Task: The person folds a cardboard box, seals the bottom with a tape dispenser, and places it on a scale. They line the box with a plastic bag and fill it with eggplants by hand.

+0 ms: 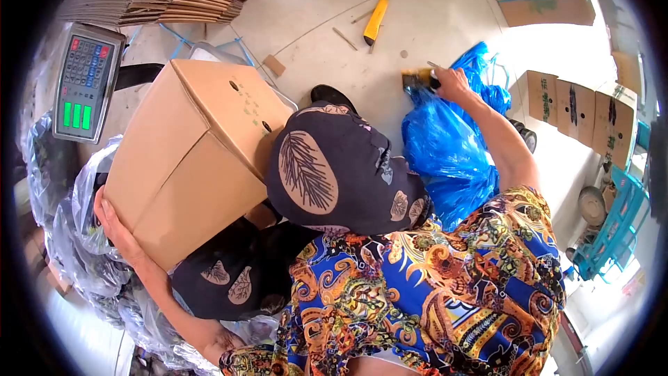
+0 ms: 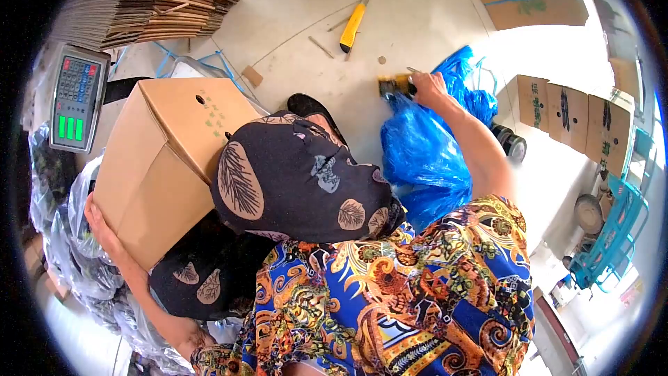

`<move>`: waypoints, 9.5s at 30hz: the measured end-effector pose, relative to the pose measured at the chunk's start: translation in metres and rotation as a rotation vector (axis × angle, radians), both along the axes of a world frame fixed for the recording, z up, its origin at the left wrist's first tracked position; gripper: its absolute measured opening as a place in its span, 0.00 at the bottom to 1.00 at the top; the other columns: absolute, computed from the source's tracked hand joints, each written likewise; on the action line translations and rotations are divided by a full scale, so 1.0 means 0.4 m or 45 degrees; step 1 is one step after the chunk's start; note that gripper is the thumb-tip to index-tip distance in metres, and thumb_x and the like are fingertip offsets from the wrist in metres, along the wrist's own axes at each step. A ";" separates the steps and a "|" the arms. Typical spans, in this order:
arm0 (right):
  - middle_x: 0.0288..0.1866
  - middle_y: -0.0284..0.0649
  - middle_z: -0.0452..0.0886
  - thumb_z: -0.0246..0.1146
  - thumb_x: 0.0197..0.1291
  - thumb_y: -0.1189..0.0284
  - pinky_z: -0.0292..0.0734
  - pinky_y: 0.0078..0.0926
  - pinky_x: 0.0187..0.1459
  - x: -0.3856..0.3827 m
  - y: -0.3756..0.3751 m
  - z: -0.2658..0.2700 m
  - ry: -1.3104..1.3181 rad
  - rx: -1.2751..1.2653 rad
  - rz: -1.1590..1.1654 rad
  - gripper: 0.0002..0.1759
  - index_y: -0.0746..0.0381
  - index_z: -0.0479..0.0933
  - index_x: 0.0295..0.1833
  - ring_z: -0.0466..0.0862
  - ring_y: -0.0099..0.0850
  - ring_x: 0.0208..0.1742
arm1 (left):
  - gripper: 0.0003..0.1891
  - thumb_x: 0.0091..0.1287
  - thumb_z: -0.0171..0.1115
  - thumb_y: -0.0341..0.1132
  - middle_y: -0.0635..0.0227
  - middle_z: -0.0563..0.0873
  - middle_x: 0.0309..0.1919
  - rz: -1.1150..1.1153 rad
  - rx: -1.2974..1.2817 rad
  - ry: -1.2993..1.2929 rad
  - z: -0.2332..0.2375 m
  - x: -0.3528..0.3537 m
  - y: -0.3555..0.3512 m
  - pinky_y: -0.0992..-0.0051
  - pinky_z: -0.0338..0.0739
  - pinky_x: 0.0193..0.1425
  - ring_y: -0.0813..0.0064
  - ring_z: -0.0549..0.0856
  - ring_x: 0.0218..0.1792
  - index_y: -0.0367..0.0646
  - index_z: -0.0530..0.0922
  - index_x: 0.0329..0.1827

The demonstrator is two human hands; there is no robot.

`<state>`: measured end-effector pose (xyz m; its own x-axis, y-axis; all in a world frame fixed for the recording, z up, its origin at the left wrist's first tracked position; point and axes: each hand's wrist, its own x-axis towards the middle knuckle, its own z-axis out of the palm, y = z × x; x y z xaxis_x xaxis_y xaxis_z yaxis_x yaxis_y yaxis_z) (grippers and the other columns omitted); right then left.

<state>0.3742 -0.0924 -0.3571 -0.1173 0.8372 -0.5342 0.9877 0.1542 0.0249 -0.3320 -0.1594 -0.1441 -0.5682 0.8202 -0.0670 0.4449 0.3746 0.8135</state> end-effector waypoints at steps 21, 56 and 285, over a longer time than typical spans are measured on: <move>0.40 0.49 0.83 0.72 0.50 0.68 0.72 0.45 0.54 -0.548 0.135 -0.137 0.600 0.121 -0.213 0.25 0.60 0.71 0.52 0.82 0.50 0.48 | 0.21 0.77 0.50 0.45 0.68 0.79 0.56 -0.058 0.121 -0.103 -0.050 -0.019 0.016 0.76 0.68 0.64 0.76 0.76 0.56 0.39 0.74 0.64; 0.41 0.37 0.83 0.72 0.42 0.67 0.79 0.25 0.45 -0.755 0.206 0.696 1.991 -0.143 -0.295 0.30 0.67 0.76 0.54 0.82 0.27 0.39 | 0.15 0.74 0.51 0.40 0.63 0.82 0.48 -0.272 0.339 -0.067 -0.143 0.027 0.063 0.75 0.70 0.60 0.73 0.78 0.51 0.41 0.74 0.57; 0.60 0.52 0.73 0.46 0.74 0.58 0.63 0.44 0.66 -0.866 0.099 -0.182 1.421 0.401 -0.339 0.24 0.63 0.69 0.65 0.69 0.53 0.63 | 0.21 0.77 0.49 0.45 0.52 0.83 0.53 -0.190 -0.092 0.925 -0.046 0.079 0.099 0.65 0.72 0.62 0.55 0.81 0.56 0.39 0.77 0.60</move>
